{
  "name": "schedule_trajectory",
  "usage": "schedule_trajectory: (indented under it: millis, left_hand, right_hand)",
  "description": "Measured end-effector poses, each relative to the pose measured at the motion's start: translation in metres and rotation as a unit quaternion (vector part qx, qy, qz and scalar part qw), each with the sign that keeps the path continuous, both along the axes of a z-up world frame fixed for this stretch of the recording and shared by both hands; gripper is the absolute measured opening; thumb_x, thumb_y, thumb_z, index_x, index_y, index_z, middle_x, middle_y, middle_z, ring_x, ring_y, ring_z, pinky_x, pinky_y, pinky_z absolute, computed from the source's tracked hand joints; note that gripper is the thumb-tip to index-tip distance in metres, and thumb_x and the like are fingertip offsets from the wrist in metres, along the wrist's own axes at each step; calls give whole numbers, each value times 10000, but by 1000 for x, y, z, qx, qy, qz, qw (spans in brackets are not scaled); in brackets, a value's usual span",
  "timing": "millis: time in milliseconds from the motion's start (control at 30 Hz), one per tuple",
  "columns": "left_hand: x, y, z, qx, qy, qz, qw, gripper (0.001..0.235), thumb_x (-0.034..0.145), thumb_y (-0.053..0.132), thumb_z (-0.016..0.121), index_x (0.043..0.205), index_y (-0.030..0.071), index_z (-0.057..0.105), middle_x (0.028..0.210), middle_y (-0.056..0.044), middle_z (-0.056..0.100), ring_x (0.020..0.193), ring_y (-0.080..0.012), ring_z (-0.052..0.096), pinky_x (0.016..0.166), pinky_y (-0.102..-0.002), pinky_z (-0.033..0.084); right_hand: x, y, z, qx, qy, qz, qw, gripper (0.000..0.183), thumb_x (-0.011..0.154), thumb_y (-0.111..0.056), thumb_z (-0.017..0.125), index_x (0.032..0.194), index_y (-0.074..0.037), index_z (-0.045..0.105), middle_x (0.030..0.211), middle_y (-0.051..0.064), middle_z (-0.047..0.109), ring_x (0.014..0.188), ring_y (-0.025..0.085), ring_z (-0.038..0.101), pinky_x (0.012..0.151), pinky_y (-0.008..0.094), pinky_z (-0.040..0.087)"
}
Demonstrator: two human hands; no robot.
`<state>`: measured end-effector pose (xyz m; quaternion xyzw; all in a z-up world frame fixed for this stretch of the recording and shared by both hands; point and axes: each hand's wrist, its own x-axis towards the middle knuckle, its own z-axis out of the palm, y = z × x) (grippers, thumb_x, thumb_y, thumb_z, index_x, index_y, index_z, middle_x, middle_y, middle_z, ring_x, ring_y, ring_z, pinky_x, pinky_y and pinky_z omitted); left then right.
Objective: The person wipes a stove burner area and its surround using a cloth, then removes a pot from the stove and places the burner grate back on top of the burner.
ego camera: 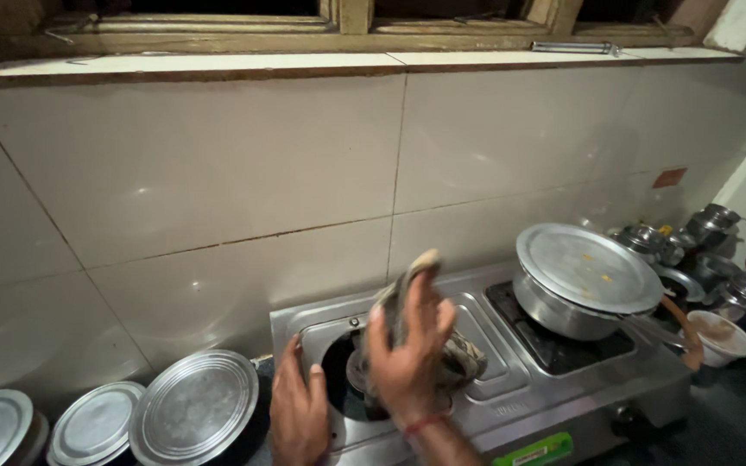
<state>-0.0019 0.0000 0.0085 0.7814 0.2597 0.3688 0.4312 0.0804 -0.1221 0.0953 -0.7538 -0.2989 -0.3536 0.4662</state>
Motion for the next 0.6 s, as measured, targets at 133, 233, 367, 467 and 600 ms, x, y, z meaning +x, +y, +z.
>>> schedule_trajectory:
  millis: [133, 233, 367, 467, 600]
  left_hand:
    - [-4, -8, 8, 99, 50, -26, 994, 612, 934, 305, 569, 1499, 110, 441, 1466, -272, 515, 1409, -432, 434, 1130, -493, 358]
    - [-4, -11, 13, 131, 89, -60, 986, 651, 919, 322, 583, 1517, 123, 420, 1467, -281, 492, 1413, -440, 415, 1121, -513, 355]
    - [-4, -11, 15, 142, 97, -64, 983, 647, 926, 330, 577, 1522, 136, 417, 1479, -274, 489, 1414, -443, 416, 1125, -513, 361]
    - [-7, -13, 15, 146, 120, -66, 980, 652, 926, 331, 574, 1531, 148, 412, 1488, -282, 473, 1411, -439, 417, 1118, -517, 363]
    - [-8, -17, 18, 156, 112, -69, 979, 627, 939, 329, 560, 1523, 146, 423, 1491, -270, 493, 1428, -425, 424, 1140, -511, 358]
  right_hand:
    - [40, -26, 29, -94, -121, -118, 981, 742, 864, -144, 672, 1530, 34, 396, 1504, 230, 548, 1338, 396, 402, 1111, 518, 311]
    - [48, -38, 8, -185, -166, -132, 960, 748, 752, -58, 639, 1475, -80, 449, 1434, 136, 628, 1285, 346, 479, 1061, 516, 350]
    - [40, -51, -39, -282, 83, 15, 956, 718, 880, -43, 579, 1567, -223, 474, 1176, 113, 676, 1152, 278, 621, 973, 464, 445]
    - [31, -56, -56, -330, 141, 129, 925, 810, 879, -33, 556, 1645, -256, 412, 1107, 203, 658, 1010, 408, 636, 960, 503, 490]
    - [18, -57, -39, -284, 181, 131, 932, 845, 867, -113, 644, 1638, -157, 301, 1031, 266, 639, 957, 466, 611, 940, 550, 469]
